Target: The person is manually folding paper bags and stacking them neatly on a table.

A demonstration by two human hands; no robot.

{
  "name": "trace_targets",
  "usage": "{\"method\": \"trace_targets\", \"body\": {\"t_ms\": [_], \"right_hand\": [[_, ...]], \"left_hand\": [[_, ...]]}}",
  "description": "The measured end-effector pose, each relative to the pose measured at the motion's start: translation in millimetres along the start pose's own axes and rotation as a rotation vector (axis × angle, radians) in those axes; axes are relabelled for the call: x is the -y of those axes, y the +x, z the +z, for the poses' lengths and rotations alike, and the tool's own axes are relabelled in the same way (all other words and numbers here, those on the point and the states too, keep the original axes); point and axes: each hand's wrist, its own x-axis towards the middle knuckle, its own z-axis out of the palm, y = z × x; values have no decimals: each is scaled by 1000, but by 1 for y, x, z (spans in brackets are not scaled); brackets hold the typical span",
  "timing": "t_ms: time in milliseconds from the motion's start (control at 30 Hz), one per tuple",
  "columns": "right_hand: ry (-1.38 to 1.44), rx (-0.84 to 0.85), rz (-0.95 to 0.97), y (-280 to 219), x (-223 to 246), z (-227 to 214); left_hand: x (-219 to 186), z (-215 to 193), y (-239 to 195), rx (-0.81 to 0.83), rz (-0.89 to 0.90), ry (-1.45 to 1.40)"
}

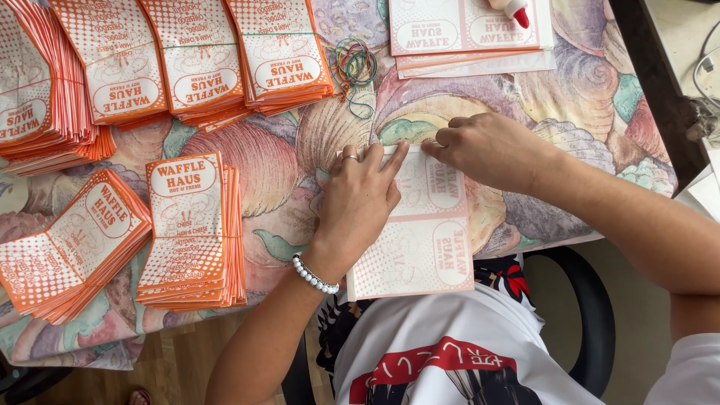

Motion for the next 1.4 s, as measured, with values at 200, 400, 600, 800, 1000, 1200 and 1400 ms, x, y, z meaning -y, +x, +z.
{"method": "trace_targets", "body": {"t_ms": [200, 400, 600, 800, 1000, 1200, 1400], "right_hand": [[8, 0, 25, 0, -3, 4], [92, 55, 62, 0, 0, -1], [168, 68, 123, -13, -15, 24], [231, 10, 244, -38, -24, 41], [257, -207, 241, -40, -17, 55], [710, -466, 394, -48, -17, 63], [944, -609, 384, -45, -19, 73]], "left_hand": [[-1, 4, 3, -17, 3, 70], [-1, 4, 4, 2, 2, 38], [0, -1, 4, 5, 0, 37], [2, -11, 5, 17, 7, -39], [13, 16, 23, 5, -103, -138], [24, 33, 35, 30, -145, -161], [43, 54, 36, 178, -164, -261]]}}
